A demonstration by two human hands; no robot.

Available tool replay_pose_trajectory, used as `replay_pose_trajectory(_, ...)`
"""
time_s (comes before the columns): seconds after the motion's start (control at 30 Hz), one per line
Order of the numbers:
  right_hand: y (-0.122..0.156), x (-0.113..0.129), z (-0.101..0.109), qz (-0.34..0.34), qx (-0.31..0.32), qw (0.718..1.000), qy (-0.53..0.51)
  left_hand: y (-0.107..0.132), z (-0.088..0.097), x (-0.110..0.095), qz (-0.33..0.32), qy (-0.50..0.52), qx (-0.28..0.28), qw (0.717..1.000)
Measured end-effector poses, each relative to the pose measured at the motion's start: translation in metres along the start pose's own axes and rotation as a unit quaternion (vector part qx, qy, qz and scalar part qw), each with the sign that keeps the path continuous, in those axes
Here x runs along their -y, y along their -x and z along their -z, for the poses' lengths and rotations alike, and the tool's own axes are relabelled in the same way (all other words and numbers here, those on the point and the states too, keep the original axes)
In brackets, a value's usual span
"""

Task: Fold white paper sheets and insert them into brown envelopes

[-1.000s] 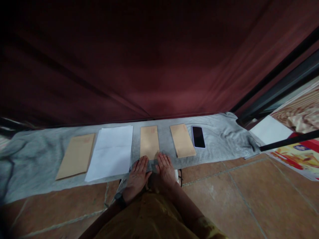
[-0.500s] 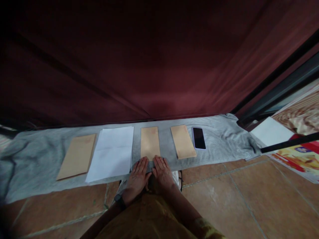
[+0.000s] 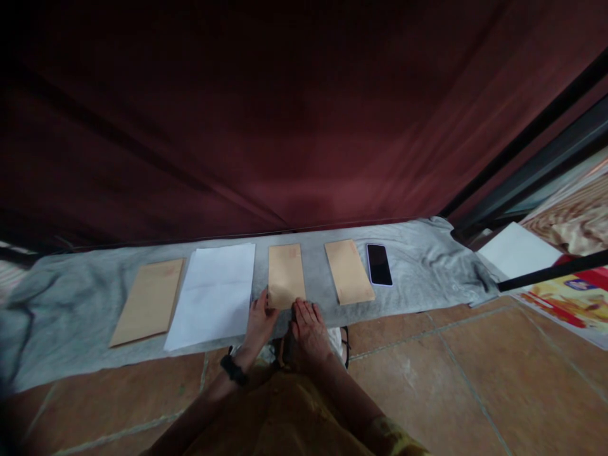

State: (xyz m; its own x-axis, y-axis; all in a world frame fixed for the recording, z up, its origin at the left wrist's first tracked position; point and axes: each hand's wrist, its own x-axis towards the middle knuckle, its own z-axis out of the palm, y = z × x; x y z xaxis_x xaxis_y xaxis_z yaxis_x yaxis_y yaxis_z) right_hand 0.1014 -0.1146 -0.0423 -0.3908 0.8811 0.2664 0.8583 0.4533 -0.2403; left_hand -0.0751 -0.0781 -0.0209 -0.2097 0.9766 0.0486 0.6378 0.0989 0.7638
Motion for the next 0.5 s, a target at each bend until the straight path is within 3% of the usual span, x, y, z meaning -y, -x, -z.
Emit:
replay_pose_trajectory(0.1, 0.0, 0.001, 0.002, -0.005, -0.001, 1.0, -0.002, -0.008, 0.001, -0.003, 0.05, 0.063, 0.021, 0.997)
replay_pose_trajectory(0.27, -0.001, 0.004, 0.004, -0.009, -0.006, 1.0, -0.009, -0.018, -0.001, -0.004, 0.166, 0.185, 0.048, 0.967)
replay_pose_trajectory(0.5, -0.005, 0.004, 0.007, -0.012, -0.014, 1.0, -0.01, -0.017, 0.002, -0.01, 0.169, 0.267, 0.05, 0.947)
